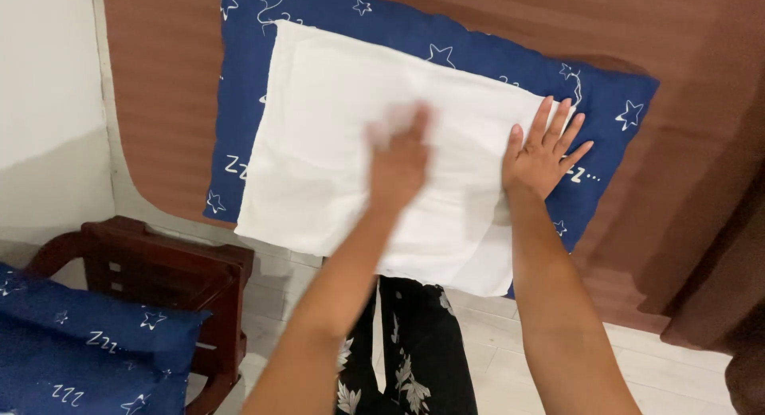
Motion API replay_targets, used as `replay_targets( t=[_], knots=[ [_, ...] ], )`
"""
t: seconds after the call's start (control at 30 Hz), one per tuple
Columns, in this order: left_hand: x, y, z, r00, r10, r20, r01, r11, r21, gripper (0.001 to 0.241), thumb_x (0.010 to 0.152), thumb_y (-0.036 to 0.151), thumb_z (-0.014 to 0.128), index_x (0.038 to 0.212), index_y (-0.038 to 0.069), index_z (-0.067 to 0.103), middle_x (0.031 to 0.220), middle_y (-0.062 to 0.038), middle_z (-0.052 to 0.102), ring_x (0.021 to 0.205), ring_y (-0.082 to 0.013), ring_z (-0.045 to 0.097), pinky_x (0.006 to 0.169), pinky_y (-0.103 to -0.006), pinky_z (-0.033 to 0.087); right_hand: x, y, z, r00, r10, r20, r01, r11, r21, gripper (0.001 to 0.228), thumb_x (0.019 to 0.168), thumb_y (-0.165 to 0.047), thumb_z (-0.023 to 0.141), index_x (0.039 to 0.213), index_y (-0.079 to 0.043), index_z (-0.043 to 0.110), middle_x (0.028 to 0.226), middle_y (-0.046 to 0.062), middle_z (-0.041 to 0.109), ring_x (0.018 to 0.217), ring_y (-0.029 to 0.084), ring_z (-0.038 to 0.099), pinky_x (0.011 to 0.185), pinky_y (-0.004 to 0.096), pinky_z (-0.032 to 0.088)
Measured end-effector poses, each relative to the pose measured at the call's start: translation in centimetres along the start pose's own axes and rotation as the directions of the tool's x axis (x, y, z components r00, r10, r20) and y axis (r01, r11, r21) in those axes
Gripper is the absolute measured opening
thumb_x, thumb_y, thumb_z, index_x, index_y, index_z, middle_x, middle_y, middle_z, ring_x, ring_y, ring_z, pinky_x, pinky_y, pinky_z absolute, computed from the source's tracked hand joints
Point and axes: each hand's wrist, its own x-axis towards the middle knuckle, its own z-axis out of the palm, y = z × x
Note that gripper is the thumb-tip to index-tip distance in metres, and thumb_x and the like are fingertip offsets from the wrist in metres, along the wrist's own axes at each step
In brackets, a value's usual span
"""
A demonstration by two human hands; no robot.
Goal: The person smooths a white pillow on a brown surface, then places a blue pillowcase with star and 'Zzz' patterns over it. They adjust the pillowcase, then place a folded white cloth on top of the pillow and smooth it down.
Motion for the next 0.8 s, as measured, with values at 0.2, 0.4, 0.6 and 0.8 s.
replay_targets(
  t=[0.2,0.4,0.6,0.8],
  knots=[
    [-5.6,-15.8,-5.7,0.9,-0.435,-0.009,0.435,0.897,0.079,0.064,0.108,0.033,0.038,0.168,0.018,0.023,0.174,-0.001,0.018,0.158,-0.0399,0.008,0.121,-0.0698,-0.001,-0.3,-1.1,-0.6,0.999,0.047,0.011,-0.047,0.999,0.004,0.067,0.111,-0.056,0.026,0.169,-0.025,0.015,0.177,0.004,0.005,0.162,0.033,-0.001,0.126,0.062,-0.008],
    [-1.8,-5.2,-2.2,0.897,-0.402,-0.182,0.405,0.914,-0.022,0.066,0.109,0.032,0.037,0.165,0.002,0.018,0.172,-0.019,0.019,0.159,-0.0408,0.006,0.122,-0.0714,-0.002,-0.3,-0.3,0.6,0.999,0.012,-0.036,-0.012,1.0,-0.001,0.067,0.113,-0.053,0.029,0.17,-0.022,0.016,0.177,0.006,0.006,0.163,0.035,0.001,0.125,0.064,-0.007],
    [0.7,11.1,1.3,0.954,0.22,-0.205,-0.271,0.926,-0.263,0.06,0.108,0.032,0.052,0.163,0.015,0.035,0.17,-0.001,0.036,0.162,-0.0255,0.027,0.133,-0.0643,0.016,0.9,2.0,3.2,0.999,0.031,-0.025,-0.032,0.998,-0.06,0.064,0.116,-0.051,0.028,0.173,-0.024,0.016,0.18,0.005,0.008,0.166,0.034,0.005,0.129,0.065,-0.004],
    [7.8,-5.0,-0.7,0.98,0.137,-0.142,-0.132,0.99,0.044,0.058,0.111,0.03,0.044,0.165,0.016,0.029,0.17,0.003,0.03,0.157,-0.0285,0.024,0.125,-0.0664,0.013,-0.5,-0.7,0.0,1.0,0.01,-0.029,-0.01,1.0,0.0,0.068,0.113,-0.056,0.029,0.17,-0.022,0.018,0.177,0.007,0.008,0.163,0.035,0.002,0.126,0.065,-0.005]
  ],
)
